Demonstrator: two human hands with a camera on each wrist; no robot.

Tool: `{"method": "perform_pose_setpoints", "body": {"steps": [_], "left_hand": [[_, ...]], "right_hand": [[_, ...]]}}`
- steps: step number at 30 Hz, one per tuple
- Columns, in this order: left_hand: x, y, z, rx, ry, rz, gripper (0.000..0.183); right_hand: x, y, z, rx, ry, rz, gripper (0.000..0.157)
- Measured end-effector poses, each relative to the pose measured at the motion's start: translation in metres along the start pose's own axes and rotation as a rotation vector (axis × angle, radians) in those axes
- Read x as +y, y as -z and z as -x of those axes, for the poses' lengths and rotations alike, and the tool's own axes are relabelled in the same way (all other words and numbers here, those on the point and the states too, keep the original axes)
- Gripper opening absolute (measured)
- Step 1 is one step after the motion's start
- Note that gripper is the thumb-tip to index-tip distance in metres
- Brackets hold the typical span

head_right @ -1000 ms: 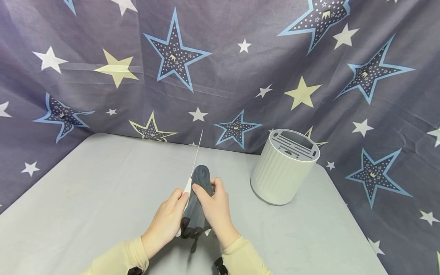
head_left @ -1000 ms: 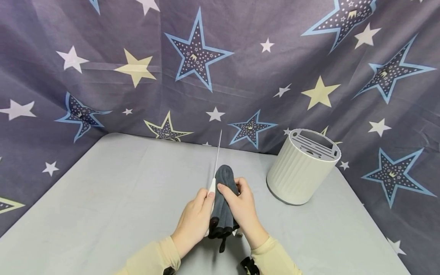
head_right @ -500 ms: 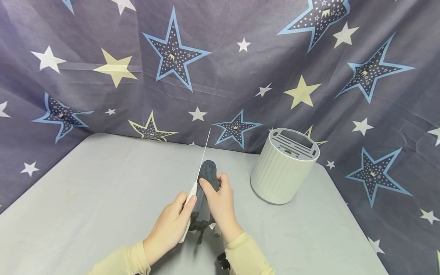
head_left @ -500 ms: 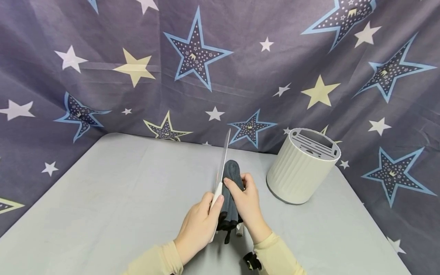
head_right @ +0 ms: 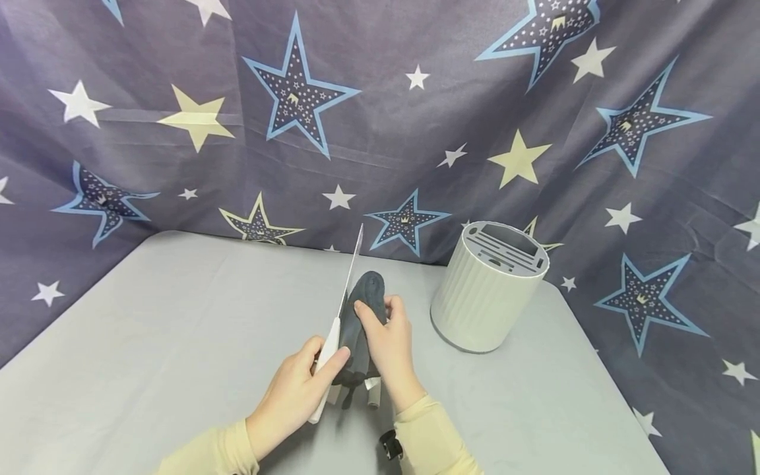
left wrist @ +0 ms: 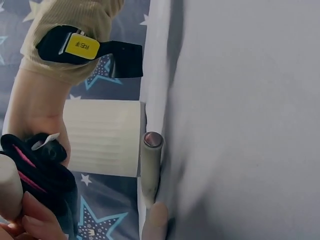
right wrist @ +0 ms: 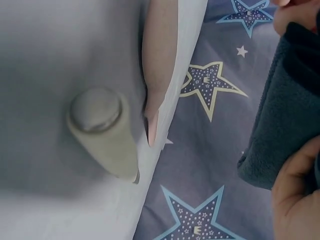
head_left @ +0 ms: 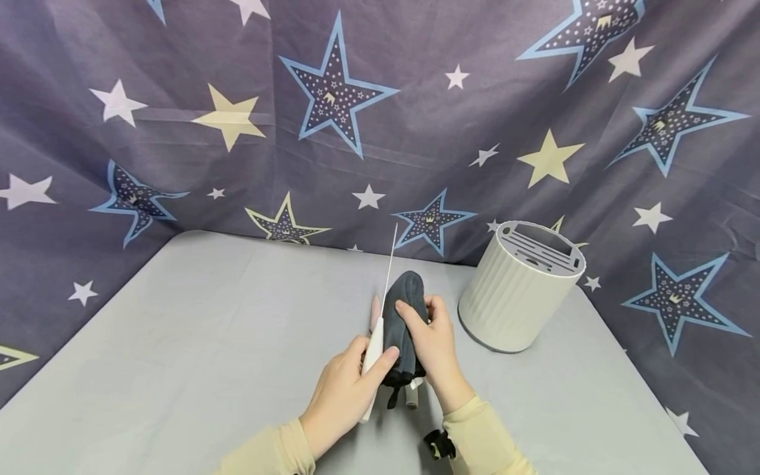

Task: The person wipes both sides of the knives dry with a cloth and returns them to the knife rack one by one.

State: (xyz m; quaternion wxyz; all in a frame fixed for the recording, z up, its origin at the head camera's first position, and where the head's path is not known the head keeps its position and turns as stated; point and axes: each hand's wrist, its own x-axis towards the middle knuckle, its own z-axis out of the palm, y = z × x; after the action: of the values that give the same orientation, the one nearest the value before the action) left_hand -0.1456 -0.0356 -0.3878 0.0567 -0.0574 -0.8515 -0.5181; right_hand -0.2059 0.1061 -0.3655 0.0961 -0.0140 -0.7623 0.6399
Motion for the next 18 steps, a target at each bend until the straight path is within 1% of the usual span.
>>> {"method": "perform_pose_setpoints", "body": {"steps": [4,10,16,18], "left_hand": [[0.000,0.003,-0.001,0.001,0.008,0.027,0.041],[-0.002,0.006,-0.003,0.020,0.005,0.033,0.046],[-0.007,0.008,-0.006,0.014,0.026,-0.003,0.046],[-0.009,0.009,-0.007,0.014,0.024,-0.011,0.045]], "right_hand": [[0.000,0.004,-0.002,0.008,-0.027,-0.051,0.030],[0.000,0.012,-0.004,0.017,-0.029,-0.094,0.031],[0.000,0.019,-0.005,0.032,-0.050,-0.112,0.030],[0.001,0.020,-0.005,0.034,-0.054,-0.116,0.029]]}}
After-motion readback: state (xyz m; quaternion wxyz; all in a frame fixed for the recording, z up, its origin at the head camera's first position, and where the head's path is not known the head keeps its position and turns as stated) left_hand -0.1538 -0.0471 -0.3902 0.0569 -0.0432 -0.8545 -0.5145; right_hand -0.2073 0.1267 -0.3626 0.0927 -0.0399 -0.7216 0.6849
